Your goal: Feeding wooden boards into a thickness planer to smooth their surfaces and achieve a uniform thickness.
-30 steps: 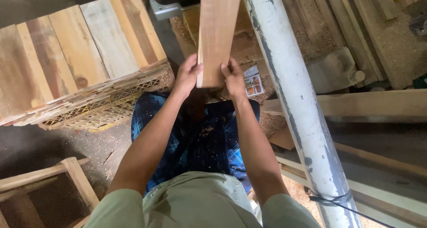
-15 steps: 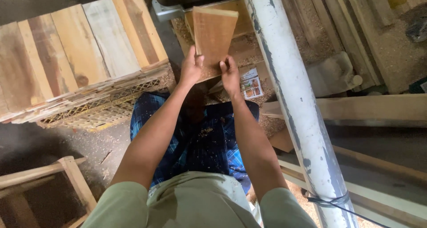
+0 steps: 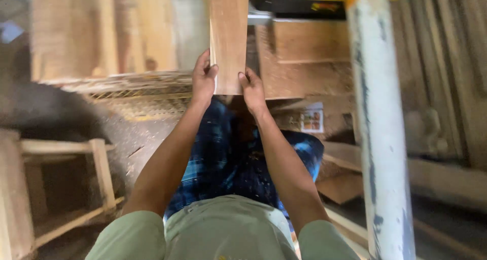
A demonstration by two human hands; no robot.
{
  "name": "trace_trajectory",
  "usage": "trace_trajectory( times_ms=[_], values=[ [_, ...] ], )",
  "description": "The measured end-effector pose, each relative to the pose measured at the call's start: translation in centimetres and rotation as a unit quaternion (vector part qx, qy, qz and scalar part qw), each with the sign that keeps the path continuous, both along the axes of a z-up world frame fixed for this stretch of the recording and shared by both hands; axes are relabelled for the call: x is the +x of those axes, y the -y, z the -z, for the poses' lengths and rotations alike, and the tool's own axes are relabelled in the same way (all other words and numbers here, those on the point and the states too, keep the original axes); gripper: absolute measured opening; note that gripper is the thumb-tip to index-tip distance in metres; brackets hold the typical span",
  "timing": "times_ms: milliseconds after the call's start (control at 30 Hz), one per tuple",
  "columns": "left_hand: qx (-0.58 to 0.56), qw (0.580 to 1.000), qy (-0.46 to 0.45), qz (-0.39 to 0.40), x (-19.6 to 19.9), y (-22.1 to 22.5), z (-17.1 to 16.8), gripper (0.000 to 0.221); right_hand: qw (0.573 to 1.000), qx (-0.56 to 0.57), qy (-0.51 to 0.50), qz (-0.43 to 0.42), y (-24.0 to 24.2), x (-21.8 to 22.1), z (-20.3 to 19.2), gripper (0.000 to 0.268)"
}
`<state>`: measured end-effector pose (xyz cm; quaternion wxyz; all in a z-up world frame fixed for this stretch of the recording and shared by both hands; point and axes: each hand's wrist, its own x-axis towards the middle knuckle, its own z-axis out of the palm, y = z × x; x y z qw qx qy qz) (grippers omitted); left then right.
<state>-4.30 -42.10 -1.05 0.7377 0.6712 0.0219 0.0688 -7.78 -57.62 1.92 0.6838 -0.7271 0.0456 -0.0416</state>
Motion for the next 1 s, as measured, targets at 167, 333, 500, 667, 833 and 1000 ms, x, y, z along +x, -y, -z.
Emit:
trace_trajectory(
  times_ms=[167, 333, 500, 667, 833, 1000],
  values=[
    [-0.013, 0.992, -0.002, -0.123, -0.8, -10.0, -3.4, 0.042, 0.987, 0.041, 0.036, -0.15, -10.1, 2.6, 3.6, 0.069],
    [0.027, 0.98, 0.018, -0.198, -0.2, -22.6, -1.4, 0.031, 0.92, -0.199, 0.138, -0.308, -19.9, 1.9, -1.2, 0.098],
    [0.096, 0.958, -0.064, -0.261, 1.1, -33.1, 0.4, 0.026, 0.851, -0.318, 0.195, -0.369, -28.1, 3.5, 1.2, 0.104],
    [0.176, 0.936, -0.113, -0.282, 2.9, -39.2, -1.5, 0.036, 0.819, -0.425, 0.226, -0.312, -34.8, 5.3, 1.2, 0.098],
    [0.201, 0.952, -0.022, -0.231, 5.7, -44.4, -0.5, 0.034, 0.781, -0.502, 0.235, -0.289, -38.9, 7.8, 1.8, 0.098],
    [0.396, 0.893, -0.005, -0.212, 5.6, -48.7, 3.7, 0.044, 0.701, -0.596, 0.157, -0.36, -39.6, 8.4, 1.3, 0.099]
  ],
)
